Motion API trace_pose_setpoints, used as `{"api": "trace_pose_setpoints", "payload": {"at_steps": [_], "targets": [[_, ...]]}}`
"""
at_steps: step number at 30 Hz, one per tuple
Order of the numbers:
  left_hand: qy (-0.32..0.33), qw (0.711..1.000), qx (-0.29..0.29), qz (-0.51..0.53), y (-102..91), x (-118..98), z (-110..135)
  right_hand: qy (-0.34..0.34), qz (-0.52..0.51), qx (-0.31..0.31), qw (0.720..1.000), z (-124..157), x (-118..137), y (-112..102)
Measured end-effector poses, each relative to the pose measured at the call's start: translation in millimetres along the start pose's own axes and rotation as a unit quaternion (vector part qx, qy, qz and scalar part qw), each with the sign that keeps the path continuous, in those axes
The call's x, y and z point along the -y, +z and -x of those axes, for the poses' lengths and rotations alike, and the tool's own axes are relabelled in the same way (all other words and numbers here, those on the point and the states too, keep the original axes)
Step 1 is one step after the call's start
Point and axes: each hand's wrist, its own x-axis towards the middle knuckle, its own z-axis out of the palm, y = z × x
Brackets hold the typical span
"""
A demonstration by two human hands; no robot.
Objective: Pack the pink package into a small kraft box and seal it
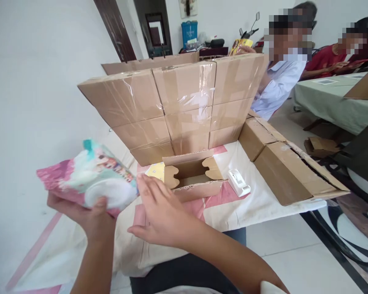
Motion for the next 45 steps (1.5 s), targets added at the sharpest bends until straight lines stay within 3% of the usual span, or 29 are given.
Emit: {"api": "trace_pose_setpoints", "payload": {"at_steps": [1,3,6,9,12,15,18,20,23,25,28,32,35,37,40,45], "targets": [[0.047,0.999,0.003,-0.015,13.5,-19,1,0.022,-0.008,0.006,1.0,-9,2,6],[0.07,0.997,0.015,-0.025,36.3,-46,2,0.071,-0.037,-0.022,0.997,-20,3,12],[0.016,0.995,0.091,0.029,56.7,-61,7,0.122,-0.083,-0.123,0.981,-27,-1,8],[-0.031,0.977,0.172,0.125,63.0,-55,18,0.124,-0.108,-0.227,0.96,-25,-7,-7],[-0.058,0.958,0.207,0.19,60.8,-41,29,0.079,-0.078,-0.283,0.953,-17,-15,-24],[-0.051,0.958,0.262,0.107,55.7,-24,35,0.016,0.032,-0.298,0.954,-6,-24,-47],[-0.046,0.928,0.369,-0.002,52.9,-12,37,-0.052,0.119,-0.261,0.956,1,-38,-77],[-0.047,0.899,0.435,-0.017,54.3,-7,36,-0.088,0.125,-0.216,0.964,0,-51,-99],[-0.036,0.86,0.508,-0.03,61.4,-1,32,-0.118,0.115,-0.107,0.981,-5,-67,-124],[-0.033,0.838,0.543,-0.042,67.5,5,28,-0.102,0.119,-0.024,0.987,-9,-74,-132],[-0.023,0.809,0.583,-0.069,75.9,11,21,-0.064,0.116,0.063,0.989,-16,-75,-136],[0.023,0.783,0.611,-0.111,86.5,-1,14,-0.035,0.108,0.118,0.986,-28,-70,-139],[0.105,0.749,0.637,-0.148,93.9,-15,15,-0.006,0.112,0.171,0.979,-32,-72,-140],[0.173,0.711,0.653,-0.198,96.7,-22,18,0.02,0.121,0.208,0.97,-32,-78,-139],[0.201,0.663,0.674,-0.257,97.3,-24,23,0.055,0.147,0.224,0.962,-27,-91,-140],[0.194,0.638,0.7,-0.256,101.2,-15,27,0.036,0.229,0.232,0.945,-22,-108,-146]]}}
